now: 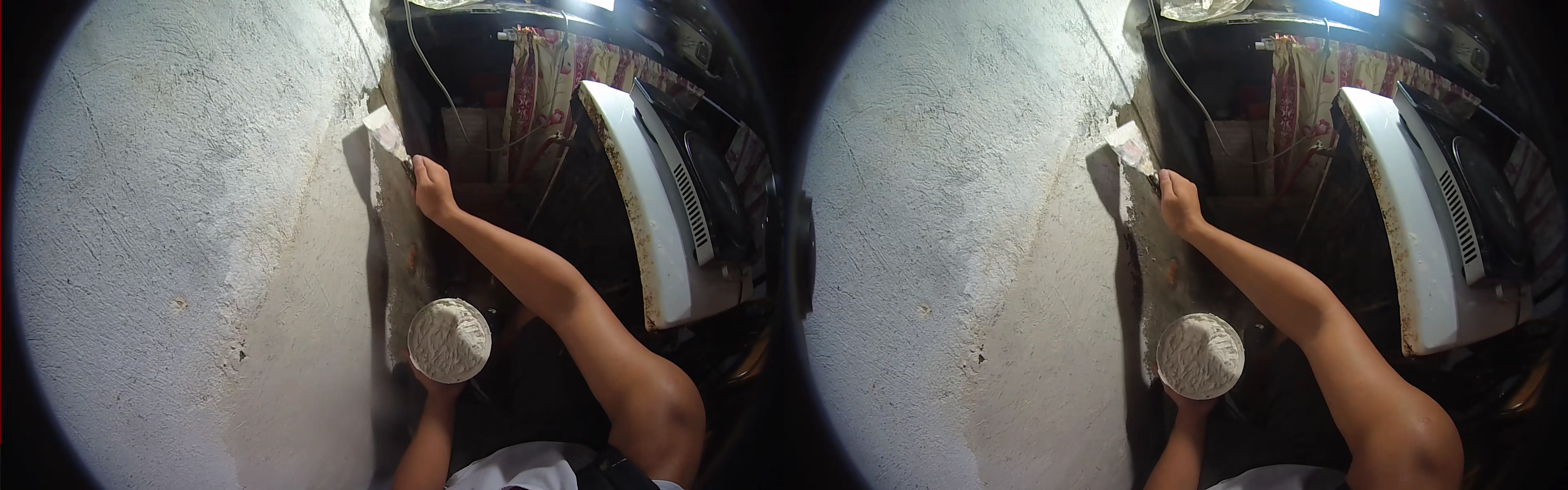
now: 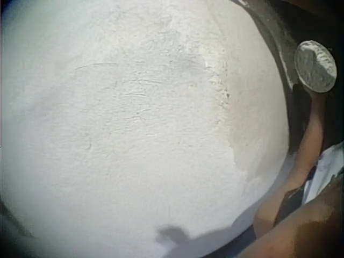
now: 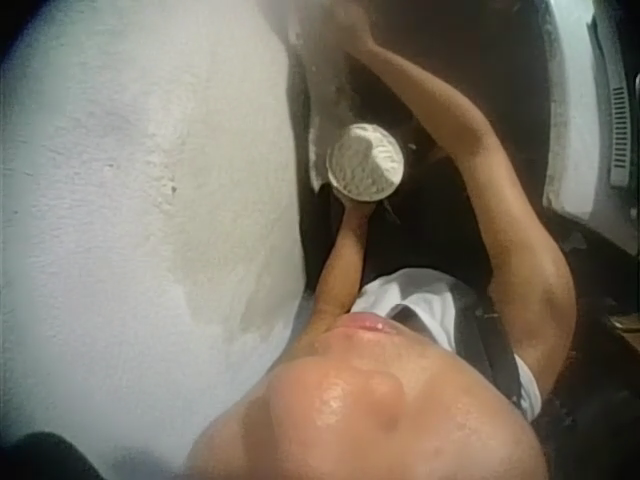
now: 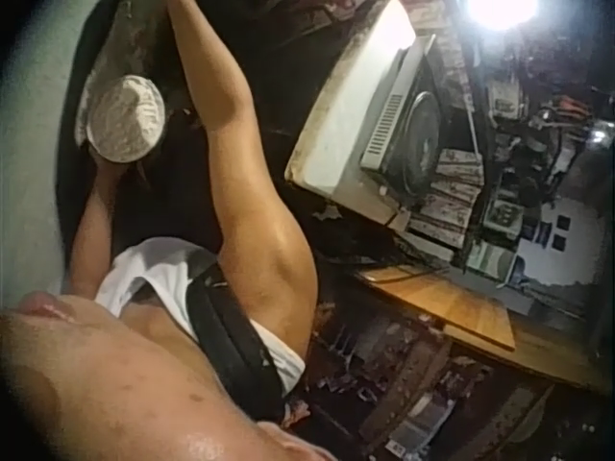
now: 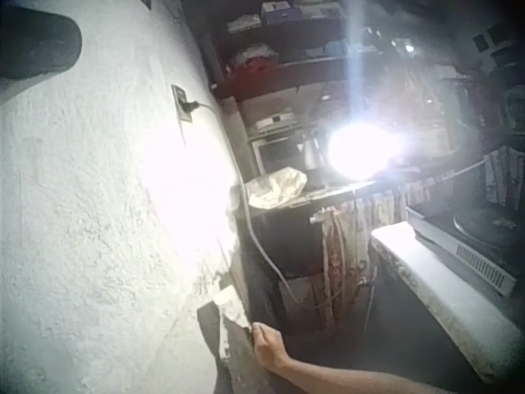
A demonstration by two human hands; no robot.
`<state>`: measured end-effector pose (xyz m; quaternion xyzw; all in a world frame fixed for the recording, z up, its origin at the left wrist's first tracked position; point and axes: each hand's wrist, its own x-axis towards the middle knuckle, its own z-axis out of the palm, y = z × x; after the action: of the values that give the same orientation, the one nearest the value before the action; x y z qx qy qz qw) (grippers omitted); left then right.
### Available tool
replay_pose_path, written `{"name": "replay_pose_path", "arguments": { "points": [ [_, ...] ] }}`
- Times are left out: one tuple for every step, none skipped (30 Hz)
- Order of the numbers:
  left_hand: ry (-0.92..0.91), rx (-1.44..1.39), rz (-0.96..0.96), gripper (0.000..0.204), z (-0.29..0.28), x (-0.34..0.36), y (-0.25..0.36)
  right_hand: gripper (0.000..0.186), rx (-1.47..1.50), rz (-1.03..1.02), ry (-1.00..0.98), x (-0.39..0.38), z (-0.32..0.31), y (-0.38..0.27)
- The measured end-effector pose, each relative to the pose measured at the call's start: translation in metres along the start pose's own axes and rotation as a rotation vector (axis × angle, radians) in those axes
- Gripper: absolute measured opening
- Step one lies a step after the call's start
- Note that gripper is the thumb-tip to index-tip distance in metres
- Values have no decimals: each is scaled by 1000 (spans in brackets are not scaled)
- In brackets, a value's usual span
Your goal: Applying plaster or putty to a concrete wall using a putty knife.
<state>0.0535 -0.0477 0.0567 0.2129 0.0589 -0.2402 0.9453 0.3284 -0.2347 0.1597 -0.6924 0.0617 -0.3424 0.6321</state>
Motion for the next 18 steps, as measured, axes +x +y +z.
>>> {"name": "replay_pose_path", "arguments": {
  "points": [
    [-1, -21, -18, 89, -1, -1, -3, 43, 29, -5, -5, 10, -2, 1],
    [3, -20, -16, 89, -8, -2, -3, 47, 43, -40, -28, 17, 4, -5],
    [-9, -75, -30, 89, -17, -3, -4, 47, 45, -35, -30, 19, 10, -10],
    [-28, -130, -47, 89, -15, -1, -4, 47, 77, -25, -61, 24, 15, -11],
    [-30, -131, -50, 89, -13, 0, -4, 47, 109, -15, -92, 29, 17, -12],
    [0, -109, -47, 91, -11, 1, -6, 47, -154, -161, -109, 35, 18, -14],
    [34, -87, -38, 93, -9, 1, -4, 47, -151, -160, -113, 34, 21, -12],
    [37, -88, -35, 93, -12, 2, -4, 46, -159, -104, -154, 32, 23, -10],
    [24, -84, -34, 93, -16, 3, -4, 45, -167, -48, -195, 30, 24, -9],
    [10, -81, -34, 93, -16, 4, -5, 44, -178, -17, -204, 28, 22, -4],
    [10, -83, -35, 93, -17, 5, -5, 44, -179, -17, -204, 27, 17, 1],
    [-12, -105, -48, 93, -18, 5, -5, 44, -183, 7, -220, 25, 10, 6],
    [-31, -127, -62, 93, -18, 4, -4, 43, -185, 34, -237, 23, 4, 8],
    [-29, -127, -63, 93, -17, 3, -4, 43, -185, 37, -237, 21, -1, 10],
    [-8, -75, -41, 92, -16, 2, -5, 44, -238, -17, -179, 20, -7, 12],
    [10, -24, -20, 91, -13, 2, -5, 45, -292, -72, -119, 19, -10, 8],
    [11, -23, -22, 91, -10, 3, -5, 45, -293, -70, -119, 21, -10, 4],
    [14, -16, -27, 91, -7, 3, -5, 46, -225, -69, -58, 27, -7, 0]
  ]
}}
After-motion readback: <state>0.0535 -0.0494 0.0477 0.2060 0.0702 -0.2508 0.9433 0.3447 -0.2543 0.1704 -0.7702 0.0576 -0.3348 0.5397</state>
